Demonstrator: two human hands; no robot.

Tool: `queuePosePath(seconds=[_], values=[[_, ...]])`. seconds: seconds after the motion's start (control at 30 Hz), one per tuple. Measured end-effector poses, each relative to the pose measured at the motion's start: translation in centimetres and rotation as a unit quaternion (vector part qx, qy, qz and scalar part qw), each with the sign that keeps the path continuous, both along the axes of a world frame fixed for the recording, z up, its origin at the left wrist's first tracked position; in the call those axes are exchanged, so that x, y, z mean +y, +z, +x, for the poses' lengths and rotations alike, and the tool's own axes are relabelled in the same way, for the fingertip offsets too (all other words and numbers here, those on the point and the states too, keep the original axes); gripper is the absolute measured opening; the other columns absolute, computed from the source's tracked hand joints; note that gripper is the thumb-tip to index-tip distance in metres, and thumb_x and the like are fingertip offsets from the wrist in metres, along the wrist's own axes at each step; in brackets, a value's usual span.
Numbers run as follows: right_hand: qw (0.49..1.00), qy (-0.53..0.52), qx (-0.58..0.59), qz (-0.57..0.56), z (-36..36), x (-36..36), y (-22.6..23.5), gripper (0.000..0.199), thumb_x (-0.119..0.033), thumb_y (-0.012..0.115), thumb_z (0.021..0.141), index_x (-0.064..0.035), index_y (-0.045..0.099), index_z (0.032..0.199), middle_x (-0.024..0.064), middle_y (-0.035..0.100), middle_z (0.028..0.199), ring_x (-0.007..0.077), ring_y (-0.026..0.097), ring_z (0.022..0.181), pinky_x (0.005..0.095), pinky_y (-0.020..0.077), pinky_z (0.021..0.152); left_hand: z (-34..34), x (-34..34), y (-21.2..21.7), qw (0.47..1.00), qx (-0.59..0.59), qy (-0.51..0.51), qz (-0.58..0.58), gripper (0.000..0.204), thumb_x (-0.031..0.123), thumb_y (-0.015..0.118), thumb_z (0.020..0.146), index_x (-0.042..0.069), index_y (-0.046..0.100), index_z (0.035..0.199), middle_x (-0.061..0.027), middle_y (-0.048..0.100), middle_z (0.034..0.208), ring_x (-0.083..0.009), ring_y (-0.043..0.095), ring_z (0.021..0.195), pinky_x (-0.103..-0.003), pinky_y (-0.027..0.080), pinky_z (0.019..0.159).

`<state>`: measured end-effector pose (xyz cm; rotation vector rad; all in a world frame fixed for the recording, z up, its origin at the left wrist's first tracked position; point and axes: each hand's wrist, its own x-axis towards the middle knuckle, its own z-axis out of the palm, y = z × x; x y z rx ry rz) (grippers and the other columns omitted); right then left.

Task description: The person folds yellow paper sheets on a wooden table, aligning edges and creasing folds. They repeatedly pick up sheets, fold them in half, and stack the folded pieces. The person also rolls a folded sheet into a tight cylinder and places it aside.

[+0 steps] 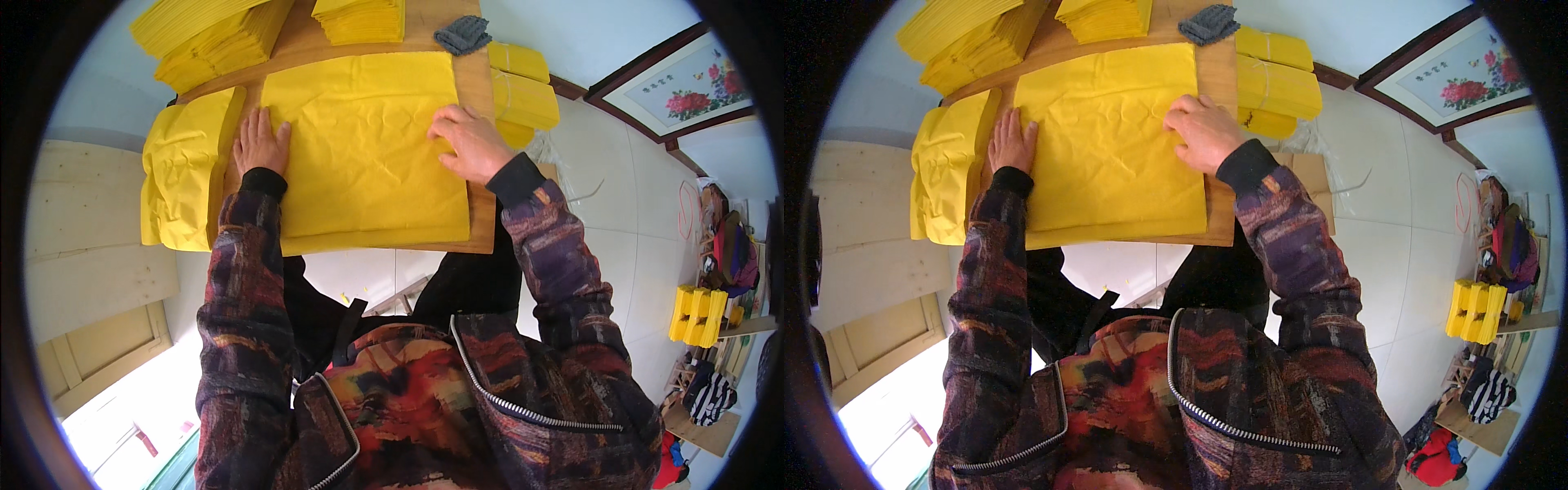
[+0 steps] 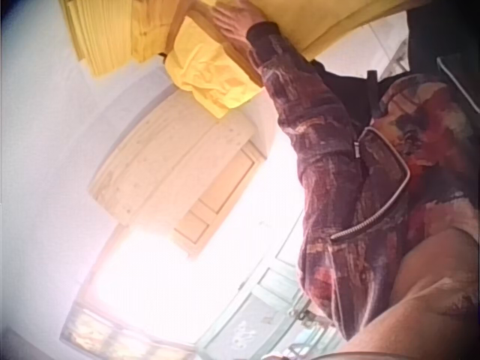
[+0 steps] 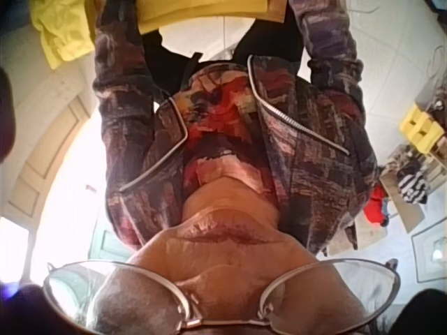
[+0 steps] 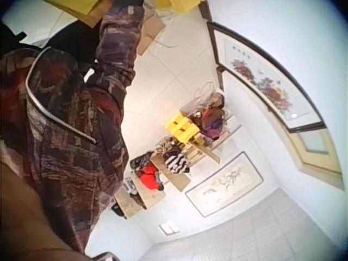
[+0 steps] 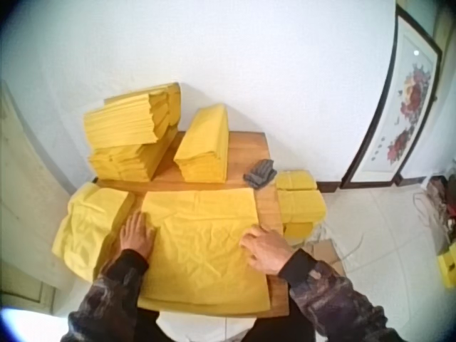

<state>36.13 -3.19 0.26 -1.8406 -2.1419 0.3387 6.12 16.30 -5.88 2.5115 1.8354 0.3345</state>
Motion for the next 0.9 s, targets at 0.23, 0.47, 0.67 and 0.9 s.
queuePosePath(seconds=[0.23,0.47,0.67,0.9], values=[[0.999,-0.028,-0.018,-0.002,2.2,3.6,0.0,0.028,-0.008,0.062,0.074,-0.0047,0.057,0.102,0.0109,0.053,0.111,0.0316,0.054,0.104,0.0386,0.0467,0.086,-0.1,-0.1,-0.1,1.0,0.0,-0.006,0.007,0.063,0.052,0.04,0.092,0.015,0.032,0.143,-0.0042,0.028,0.151,-0.0237,0.021,0.14,-0.045,0.016,0.113],[0.997,-0.056,-0.027,0.049,1.9,3.7,-0.6,0.025,-0.007,0.06,0.077,-0.0051,0.056,0.101,0.0092,0.054,0.108,0.0306,0.054,0.104,0.0389,0.0469,0.084,-0.3,0.0,-0.4,0.999,-0.035,-0.007,0.027,0.064,0.05,0.045,0.091,0.015,0.031,0.143,-0.0056,0.028,0.15,-0.0249,0.024,0.139,-0.044,0.017,0.113],[0.986,-0.109,-0.042,0.122,0.5,3.2,-2.5,0.022,-0.012,0.056,0.079,-0.0106,0.058,0.101,0.0052,0.055,0.108,0.028,0.053,0.105,0.0415,0.0445,0.085,-1.2,1.0,0.3,0.994,-0.103,-0.025,-0.026,0.058,0.039,0.052,0.089,0.016,0.037,0.14,-0.0082,0.032,0.148,-0.0261,0.027,0.137,-0.045,0.021,0.111],[0.981,-0.106,-0.065,0.146,0.0,3.0,-2.3,0.027,-0.006,0.057,0.075,-0.008,0.051,0.101,0.012,0.052,0.103,0.0353,0.052,0.098,0.0455,0.0437,0.08,5.9,-6.9,1.4,0.97,-0.075,-0.229,-0.006,0.056,0.03,0.054,0.084,0.014,0.042,0.137,-0.0099,0.036,0.146,-0.0262,0.03,0.136,-0.048,0.024,0.109]])
